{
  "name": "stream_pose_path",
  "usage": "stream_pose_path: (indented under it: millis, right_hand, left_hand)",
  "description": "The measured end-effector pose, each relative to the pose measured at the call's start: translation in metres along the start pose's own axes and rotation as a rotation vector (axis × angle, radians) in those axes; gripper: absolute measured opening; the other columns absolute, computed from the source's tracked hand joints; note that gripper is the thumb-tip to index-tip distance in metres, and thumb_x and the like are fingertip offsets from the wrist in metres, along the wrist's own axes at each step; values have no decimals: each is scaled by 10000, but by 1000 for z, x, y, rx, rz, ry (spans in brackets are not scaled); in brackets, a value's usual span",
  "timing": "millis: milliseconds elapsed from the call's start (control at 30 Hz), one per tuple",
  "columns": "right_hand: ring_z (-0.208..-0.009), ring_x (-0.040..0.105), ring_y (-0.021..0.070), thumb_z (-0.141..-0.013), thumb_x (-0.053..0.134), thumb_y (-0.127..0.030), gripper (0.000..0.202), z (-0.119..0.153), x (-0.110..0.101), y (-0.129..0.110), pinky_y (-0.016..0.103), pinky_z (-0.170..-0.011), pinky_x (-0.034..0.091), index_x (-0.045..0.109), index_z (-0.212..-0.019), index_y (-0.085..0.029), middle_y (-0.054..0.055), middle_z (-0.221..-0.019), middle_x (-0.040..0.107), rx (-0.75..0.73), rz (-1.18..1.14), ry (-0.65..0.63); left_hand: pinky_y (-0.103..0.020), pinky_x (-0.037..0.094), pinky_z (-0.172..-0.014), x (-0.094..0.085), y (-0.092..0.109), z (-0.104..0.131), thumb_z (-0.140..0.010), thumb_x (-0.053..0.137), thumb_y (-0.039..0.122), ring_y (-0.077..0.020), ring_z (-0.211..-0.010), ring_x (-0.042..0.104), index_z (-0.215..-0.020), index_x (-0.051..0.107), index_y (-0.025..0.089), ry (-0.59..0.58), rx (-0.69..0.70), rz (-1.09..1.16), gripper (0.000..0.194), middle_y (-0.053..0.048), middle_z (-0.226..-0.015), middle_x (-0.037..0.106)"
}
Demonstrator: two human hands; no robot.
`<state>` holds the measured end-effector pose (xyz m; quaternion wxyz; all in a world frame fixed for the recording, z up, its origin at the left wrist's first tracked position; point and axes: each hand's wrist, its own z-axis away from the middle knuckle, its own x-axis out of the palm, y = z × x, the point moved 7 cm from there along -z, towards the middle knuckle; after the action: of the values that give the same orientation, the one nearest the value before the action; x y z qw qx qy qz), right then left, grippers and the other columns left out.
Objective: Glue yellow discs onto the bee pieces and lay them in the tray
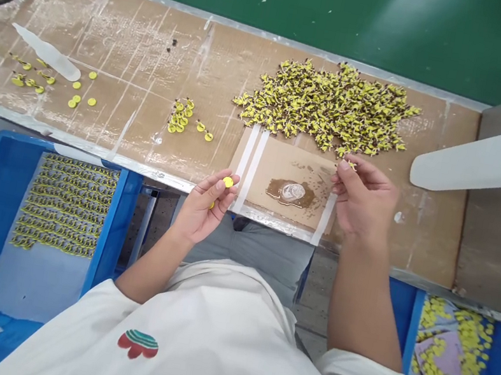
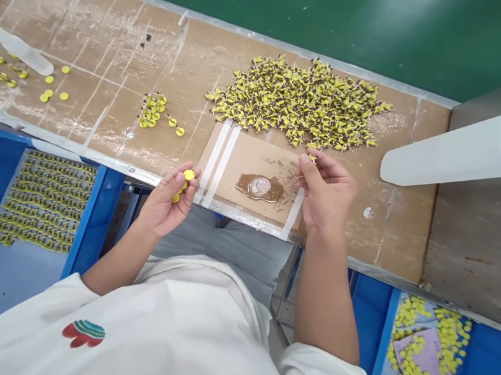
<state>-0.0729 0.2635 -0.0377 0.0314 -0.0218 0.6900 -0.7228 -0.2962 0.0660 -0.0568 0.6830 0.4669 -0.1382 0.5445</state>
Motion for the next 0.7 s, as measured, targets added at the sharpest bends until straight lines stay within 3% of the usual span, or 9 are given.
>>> stream_pose_path:
  millis: [133, 233, 367, 467, 600, 700]
  right_hand:
    - [-538, 585, 93, -568, 932, -402, 363, 26, -7, 5, 194, -378, 404, 765, -862, -269, -44, -682, 646, 69, -80, 75]
    - [-536, 603, 81, -594, 918, -373, 338, 37, -8, 11, 162, -367, 430, 753, -860, -246, -52, -678, 651, 99, -129, 118]
    - [-687, 702, 91, -623, 916, -385, 356, 39, -7, 25, 173, -579, 612, 734, -902, -258, -51, -781, 708, 148, -198, 87]
    - [-814, 738, 111, -634, 919, -405, 339, 35, -11, 33, 201, -709, 648, 735, -885, -271, -49, -839, 729, 162, -235, 73]
    - [-886, 747, 130, -703, 882, -420, 315, 37, -12, 25, 233, -756, 655, 747, -948, -277, -34, -904, 741, 99, -174, 46]
    - [-795, 740, 134, -700, 879, -438, 348, 45, -8, 17, 248, -681, 654, 759, -966, -248, -15, -875, 744, 83, -142, 61]
  left_hand:
    - [-138, 589, -843, 6, -6, -5, -799, 768, 113, -67, -839, 747, -985, 770, 192, 0, -13, -33, 202, -32, -1044, 785]
    - [-166, 570, -932, 12, -10, -10, -801, 767, 109, -75, -891, 750, -1010, 770, 193, -16, -14, -50, 225, -34, -1096, 778]
    - [-191, 556, -985, 17, -15, -14, -815, 759, 123, -101, -966, 751, -1020, 775, 194, -39, -10, -79, 217, -35, -1107, 779]
    - [-198, 553, -996, 18, -17, -16, -809, 767, 130, -110, -976, 753, -1028, 776, 192, -48, -12, -89, 228, -39, -1109, 780]
    - [-164, 567, -936, 19, -16, -18, -796, 783, 148, -88, -896, 758, -1024, 780, 186, -85, 22, -86, 231, -40, -1083, 788]
    - [-162, 571, -926, 20, -16, -19, -784, 796, 157, -96, -906, 760, -1035, 781, 189, -105, 32, -102, 253, -45, -1099, 787]
